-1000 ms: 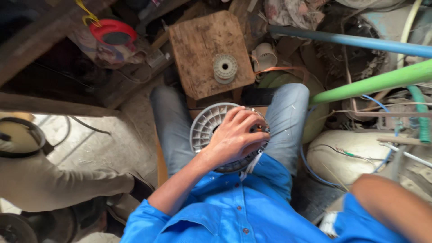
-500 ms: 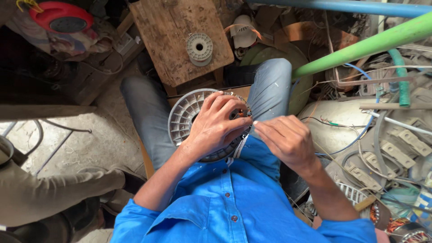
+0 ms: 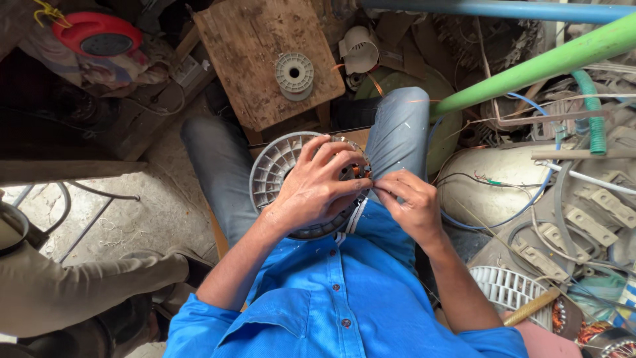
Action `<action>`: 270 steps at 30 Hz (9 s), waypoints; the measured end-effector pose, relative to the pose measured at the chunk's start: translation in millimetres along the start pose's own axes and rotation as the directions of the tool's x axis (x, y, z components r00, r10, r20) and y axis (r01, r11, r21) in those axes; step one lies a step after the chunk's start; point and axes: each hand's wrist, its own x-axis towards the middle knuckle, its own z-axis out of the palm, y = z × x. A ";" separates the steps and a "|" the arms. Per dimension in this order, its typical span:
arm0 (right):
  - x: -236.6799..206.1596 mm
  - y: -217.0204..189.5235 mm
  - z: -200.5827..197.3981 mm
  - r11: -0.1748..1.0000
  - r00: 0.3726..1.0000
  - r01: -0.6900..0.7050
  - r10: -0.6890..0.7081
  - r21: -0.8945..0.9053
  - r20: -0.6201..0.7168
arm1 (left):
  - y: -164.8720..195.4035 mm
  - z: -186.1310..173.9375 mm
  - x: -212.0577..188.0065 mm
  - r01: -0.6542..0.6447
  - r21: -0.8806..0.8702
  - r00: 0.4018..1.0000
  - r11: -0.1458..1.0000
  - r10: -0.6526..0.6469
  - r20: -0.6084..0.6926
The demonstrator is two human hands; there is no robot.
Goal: The person sits on the floor and winds copper wire by hand into the slots of a motor stator. They repeatedly pull wire from a nearby spool, thread it through the stator slots, and adjust the placement to form coils.
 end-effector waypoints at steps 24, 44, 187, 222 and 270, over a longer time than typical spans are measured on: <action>42.0 11.1 -9.7 0.988 0.989 0.112 -0.100 -0.111 0.107 | -1.6 -1.1 0.2 0.041 -0.047 0.998 0.998 -0.043 -0.049; 3.2 4.2 28.1 0.541 0.842 -0.421 0.531 0.728 0.092 | 4.1 -7.8 5.6 0.065 -0.033 0.995 0.997 -0.068 -0.078; 78.2 7.0 -1.5 0.989 0.965 0.137 -0.120 -0.055 0.235 | 4.4 4.4 -19.4 0.119 0.095 0.979 0.988 -0.101 -0.175; 29.2 24.9 -6.1 0.714 0.840 -0.505 0.278 0.485 0.466 | 6.1 0.4 -11.1 0.120 0.087 0.985 0.989 -0.108 -0.133; 268.7 59.9 137.8 0.998 0.878 0.033 -0.055 0.054 0.475 | 3.7 -7.5 -23.7 0.088 0.058 0.990 0.994 -0.080 -0.116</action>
